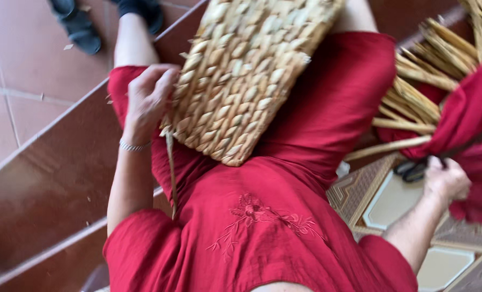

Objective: The person sits on the floor with a woven water hyacinth basket on their lap and uses scissors to trim protruding straw ends and loose fibers from the basket's sides and rim. They then bend and tuck a flat strip of straw along the basket rim by hand, working around the edge.

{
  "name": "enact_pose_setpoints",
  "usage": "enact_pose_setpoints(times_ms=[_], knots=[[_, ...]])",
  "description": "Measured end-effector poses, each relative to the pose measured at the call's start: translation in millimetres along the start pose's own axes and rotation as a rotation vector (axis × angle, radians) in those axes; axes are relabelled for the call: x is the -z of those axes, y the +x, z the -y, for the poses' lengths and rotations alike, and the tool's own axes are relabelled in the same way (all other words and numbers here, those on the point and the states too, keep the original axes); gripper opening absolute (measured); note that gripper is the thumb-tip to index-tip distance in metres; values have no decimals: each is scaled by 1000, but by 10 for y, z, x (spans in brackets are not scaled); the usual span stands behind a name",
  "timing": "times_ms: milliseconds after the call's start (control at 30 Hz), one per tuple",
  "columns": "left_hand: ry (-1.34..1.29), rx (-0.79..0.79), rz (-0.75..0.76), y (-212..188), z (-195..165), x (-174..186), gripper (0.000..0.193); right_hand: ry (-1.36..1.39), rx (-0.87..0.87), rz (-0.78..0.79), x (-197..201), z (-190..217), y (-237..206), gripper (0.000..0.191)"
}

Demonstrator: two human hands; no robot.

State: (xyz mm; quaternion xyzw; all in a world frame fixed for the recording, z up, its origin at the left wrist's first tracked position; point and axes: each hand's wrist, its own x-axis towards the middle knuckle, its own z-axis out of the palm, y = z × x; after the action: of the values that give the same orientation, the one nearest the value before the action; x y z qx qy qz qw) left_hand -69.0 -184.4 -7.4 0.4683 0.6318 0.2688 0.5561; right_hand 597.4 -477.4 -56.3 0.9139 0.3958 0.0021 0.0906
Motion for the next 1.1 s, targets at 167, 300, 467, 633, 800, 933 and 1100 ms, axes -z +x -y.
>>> enact_pose_setpoints(times_ms=[167, 300, 467, 633, 800, 933, 1100], knots=[[-187, -300, 12, 340, -227, -89, 21, 582, 358, -156, 809, 1200, 460, 18], [108, -593, -65, 491, -432, -67, 25, 582, 863, -203, 1590, 2773, 373, 18], [460, -826, -117, 657, -560, 59, 38, 782, 1397, -91, 2074, 4559, 73, 25], [670, -842, -153, 713, -517, 96, 37, 685, 1620, -75, 2124, 5412, -61, 39], [582, -823, -158, 756, -460, 101, 32, 531, 1599, -68, 2086, 5655, -99, 40], [546, -789, -135, 771, -479, 111, 26, 499, 1575, -57, 2050, 5695, -85, 32], [544, -784, -113, 715, -530, 87, 24, 496, 1585, -29, 2029, 5711, -49, 36]])
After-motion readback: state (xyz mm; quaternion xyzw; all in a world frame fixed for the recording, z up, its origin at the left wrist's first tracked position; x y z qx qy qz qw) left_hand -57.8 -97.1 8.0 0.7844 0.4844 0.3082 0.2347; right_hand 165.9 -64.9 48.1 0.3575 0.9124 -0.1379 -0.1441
